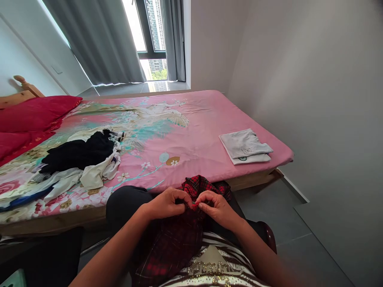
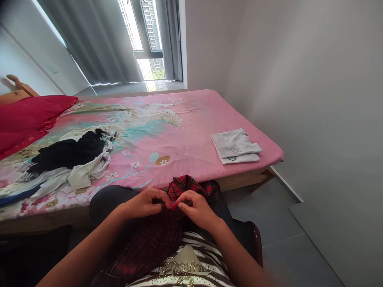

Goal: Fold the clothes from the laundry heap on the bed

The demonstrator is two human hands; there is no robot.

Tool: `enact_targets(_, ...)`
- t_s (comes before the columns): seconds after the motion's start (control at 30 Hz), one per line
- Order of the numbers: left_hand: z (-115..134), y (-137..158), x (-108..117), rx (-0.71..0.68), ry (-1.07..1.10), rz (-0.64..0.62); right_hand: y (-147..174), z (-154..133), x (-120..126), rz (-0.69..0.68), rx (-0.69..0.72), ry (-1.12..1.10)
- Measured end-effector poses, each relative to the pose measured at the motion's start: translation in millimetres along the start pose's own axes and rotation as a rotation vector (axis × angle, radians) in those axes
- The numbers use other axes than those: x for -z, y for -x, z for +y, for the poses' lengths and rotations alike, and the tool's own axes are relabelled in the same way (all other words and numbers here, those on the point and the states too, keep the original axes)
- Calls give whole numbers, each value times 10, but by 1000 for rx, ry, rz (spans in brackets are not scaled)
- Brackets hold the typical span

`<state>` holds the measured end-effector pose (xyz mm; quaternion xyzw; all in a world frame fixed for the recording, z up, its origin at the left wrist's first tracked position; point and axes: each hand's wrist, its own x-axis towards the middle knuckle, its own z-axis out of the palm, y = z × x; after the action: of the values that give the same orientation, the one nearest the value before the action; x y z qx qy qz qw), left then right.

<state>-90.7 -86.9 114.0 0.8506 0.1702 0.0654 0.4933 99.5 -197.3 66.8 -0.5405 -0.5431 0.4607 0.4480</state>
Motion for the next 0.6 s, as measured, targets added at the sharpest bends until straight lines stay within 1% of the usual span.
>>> enact_targets(0.07,12,5,-43,-23,1,-2,15,-18,-4,9,53,40)
enact_targets(0.13,32,12,-100,-66,-9,14,34,-51,-28,3,38,79)
enact_targets(0.23,52,35,-200,-105,-54,114,67,-91,-92,21,27,176)
enact_targets(0.33,41,75,-290,-90,-104,221,90,-73,-159,38,63,243)
enact_targets(0.47,3,141,-387,-69,-104,289,93,5,-223,16,107,273)
enact_targets(0.6,-88,187,-490,-15,-53,357,81,72,-251,-20,116,320)
